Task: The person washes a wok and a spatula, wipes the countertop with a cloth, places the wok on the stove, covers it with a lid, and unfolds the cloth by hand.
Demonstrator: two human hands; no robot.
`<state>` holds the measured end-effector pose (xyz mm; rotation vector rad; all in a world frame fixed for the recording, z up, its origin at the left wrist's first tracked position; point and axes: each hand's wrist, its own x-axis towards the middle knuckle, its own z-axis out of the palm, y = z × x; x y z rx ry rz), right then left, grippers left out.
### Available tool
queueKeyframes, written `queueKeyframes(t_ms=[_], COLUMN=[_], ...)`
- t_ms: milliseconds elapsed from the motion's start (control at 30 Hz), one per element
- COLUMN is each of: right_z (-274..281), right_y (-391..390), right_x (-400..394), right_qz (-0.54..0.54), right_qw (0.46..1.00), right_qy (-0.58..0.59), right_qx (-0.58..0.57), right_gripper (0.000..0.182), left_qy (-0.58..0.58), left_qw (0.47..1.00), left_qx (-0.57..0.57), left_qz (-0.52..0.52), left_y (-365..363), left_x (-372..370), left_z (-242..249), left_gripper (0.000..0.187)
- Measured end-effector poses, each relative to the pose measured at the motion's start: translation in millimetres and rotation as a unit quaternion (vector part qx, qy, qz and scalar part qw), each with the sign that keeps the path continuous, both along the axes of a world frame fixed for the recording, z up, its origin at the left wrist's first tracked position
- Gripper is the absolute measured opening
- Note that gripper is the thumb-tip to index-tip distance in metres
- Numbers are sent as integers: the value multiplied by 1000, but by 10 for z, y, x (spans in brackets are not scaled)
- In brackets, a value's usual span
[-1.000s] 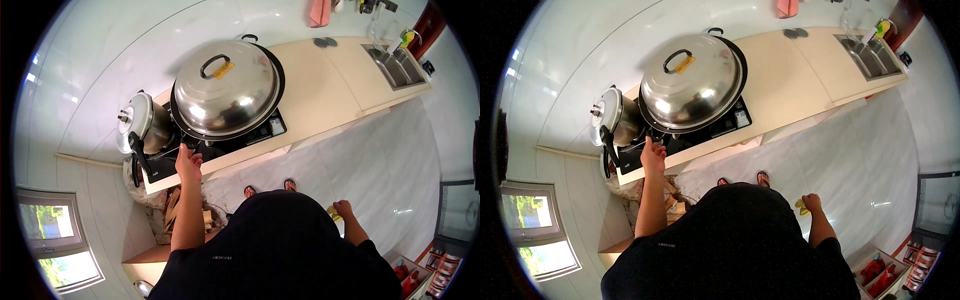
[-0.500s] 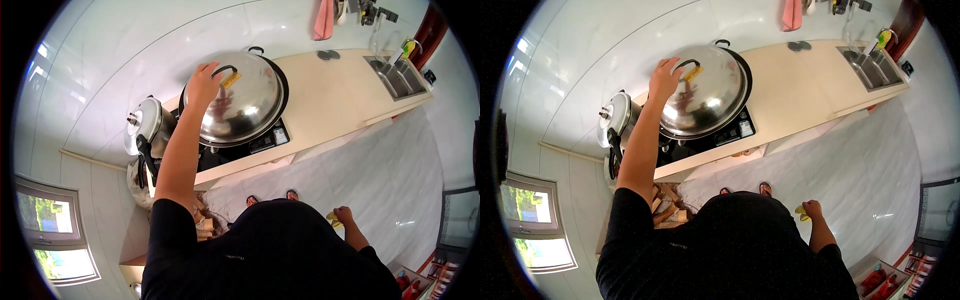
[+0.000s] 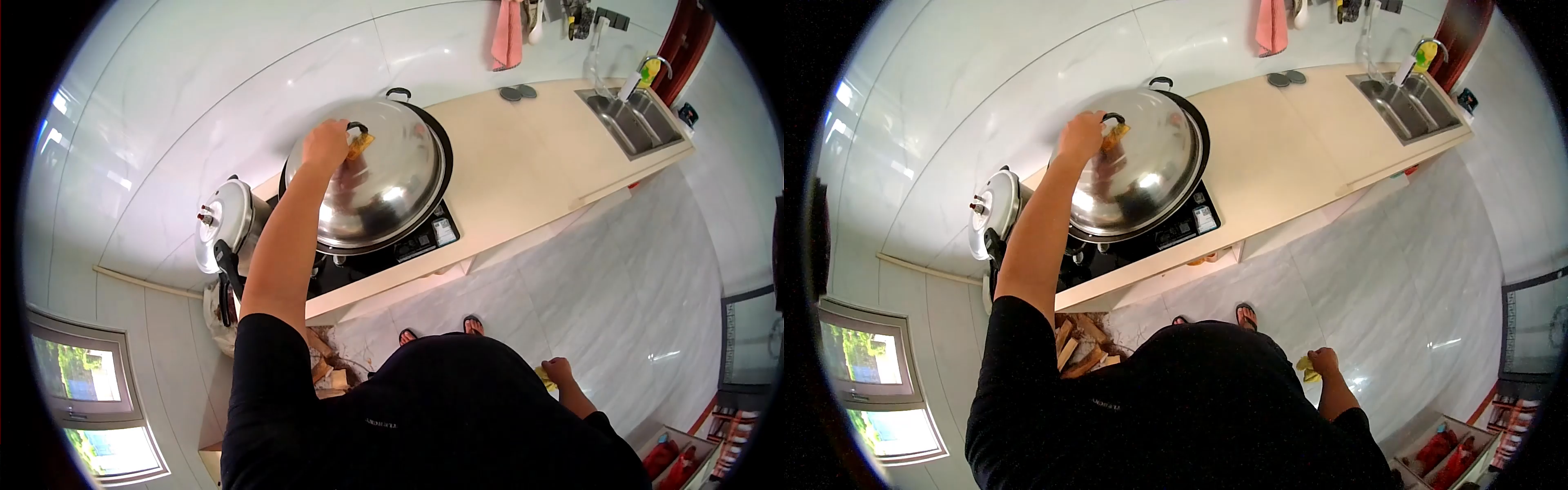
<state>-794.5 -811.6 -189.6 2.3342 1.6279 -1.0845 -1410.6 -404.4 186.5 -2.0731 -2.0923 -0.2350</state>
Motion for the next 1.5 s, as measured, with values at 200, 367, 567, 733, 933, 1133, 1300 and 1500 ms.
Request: queueKeyframes(t_ms=[200, 367, 567, 733, 933, 1133, 1300, 1500], right_z=[102, 94, 41, 296, 75, 212, 184, -222], right_y=[59, 308, 341, 143, 153, 1064, 2037, 2835], right_x=[7, -45, -117, -162, 91, 90, 7, -614], right_qz=[-2, -12, -66, -66, 67, 77, 138, 279], right_qw=[1000, 1000, 995, 996, 996, 993, 968, 926], right_qy=[-9, 21, 58, 59, -8, 56, 79, -7], right_qx=[0, 20, 49, -31, -64, -64, -194, -256], right_gripper=[46, 43, 42, 44, 42, 58, 61, 28], left_qy=[-4, -83, -299, -471, -803, -304, -471, -606], left_qw=[1000, 995, 920, 806, 467, 893, 754, 503], left_qx=[-29, 64, 246, 345, 61, -276, -345, -120], left_qz=[-5, -3, -56, 98, 365, 185, 302, 604], left_y=[-32, -277, -1401, -2598, -3590, -4653, -5698, -6508], left_x=[3, 165, 190, -4, 199, 319, 349, 1171], left_z=[71, 164, 229, -653, -1742, -2687, -3161, -2738], left_gripper=[31, 40, 42, 34, 43, 35, 34, 33])
